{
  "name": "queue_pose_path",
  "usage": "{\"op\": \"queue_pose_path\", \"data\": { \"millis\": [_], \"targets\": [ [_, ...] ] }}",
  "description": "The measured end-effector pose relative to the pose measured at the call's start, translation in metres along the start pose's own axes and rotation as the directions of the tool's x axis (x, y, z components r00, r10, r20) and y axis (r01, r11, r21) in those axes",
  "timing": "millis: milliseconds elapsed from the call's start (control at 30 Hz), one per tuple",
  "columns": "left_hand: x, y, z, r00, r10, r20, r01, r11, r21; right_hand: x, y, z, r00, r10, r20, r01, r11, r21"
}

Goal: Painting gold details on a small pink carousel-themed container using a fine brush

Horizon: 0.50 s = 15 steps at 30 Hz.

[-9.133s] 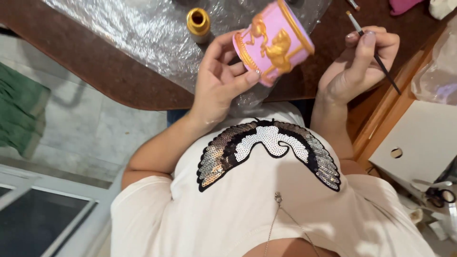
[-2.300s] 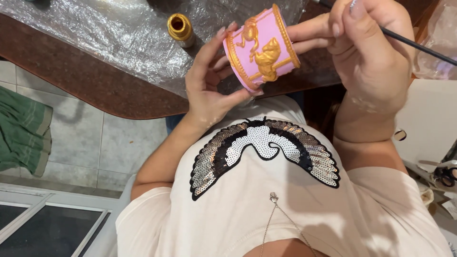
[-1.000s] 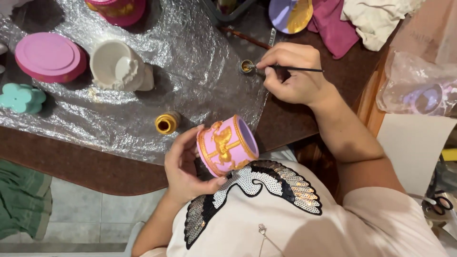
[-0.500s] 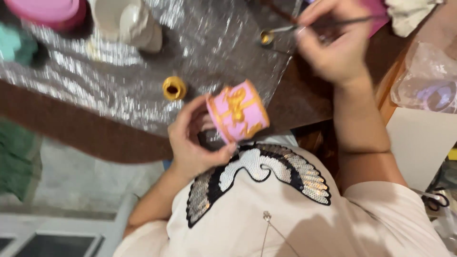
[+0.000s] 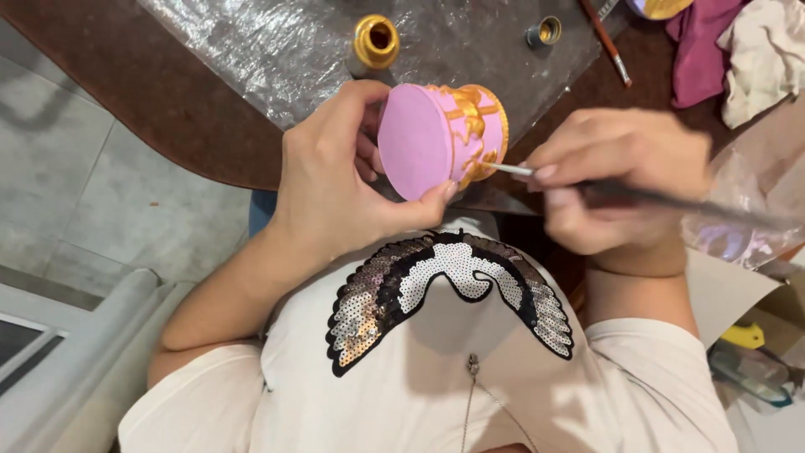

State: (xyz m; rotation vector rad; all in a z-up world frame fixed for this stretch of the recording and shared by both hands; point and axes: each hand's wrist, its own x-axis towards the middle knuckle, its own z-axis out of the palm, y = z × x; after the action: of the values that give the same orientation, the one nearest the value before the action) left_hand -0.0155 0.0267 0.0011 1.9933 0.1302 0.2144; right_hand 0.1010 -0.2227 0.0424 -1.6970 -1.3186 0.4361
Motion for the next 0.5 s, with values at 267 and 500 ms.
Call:
{"op": "queue_pose_path", "data": {
  "millis": [267, 500],
  "targets": [
    [0.0, -0.001, -0.001, 0.997, 0.078, -0.023, -0.074, 0.988, 0.136, 0.002, -0.003, 0.031, 0.965, -0.129, -0.227, 0.072, 0.968, -0.242],
    [-0.003, -0.003, 0.002, 0.993, 0.114, -0.013, -0.11, 0.979, 0.174, 0.008, -0.004, 0.031, 0.972, -0.129, -0.195, 0.093, 0.978, -0.185]
  ]
}}
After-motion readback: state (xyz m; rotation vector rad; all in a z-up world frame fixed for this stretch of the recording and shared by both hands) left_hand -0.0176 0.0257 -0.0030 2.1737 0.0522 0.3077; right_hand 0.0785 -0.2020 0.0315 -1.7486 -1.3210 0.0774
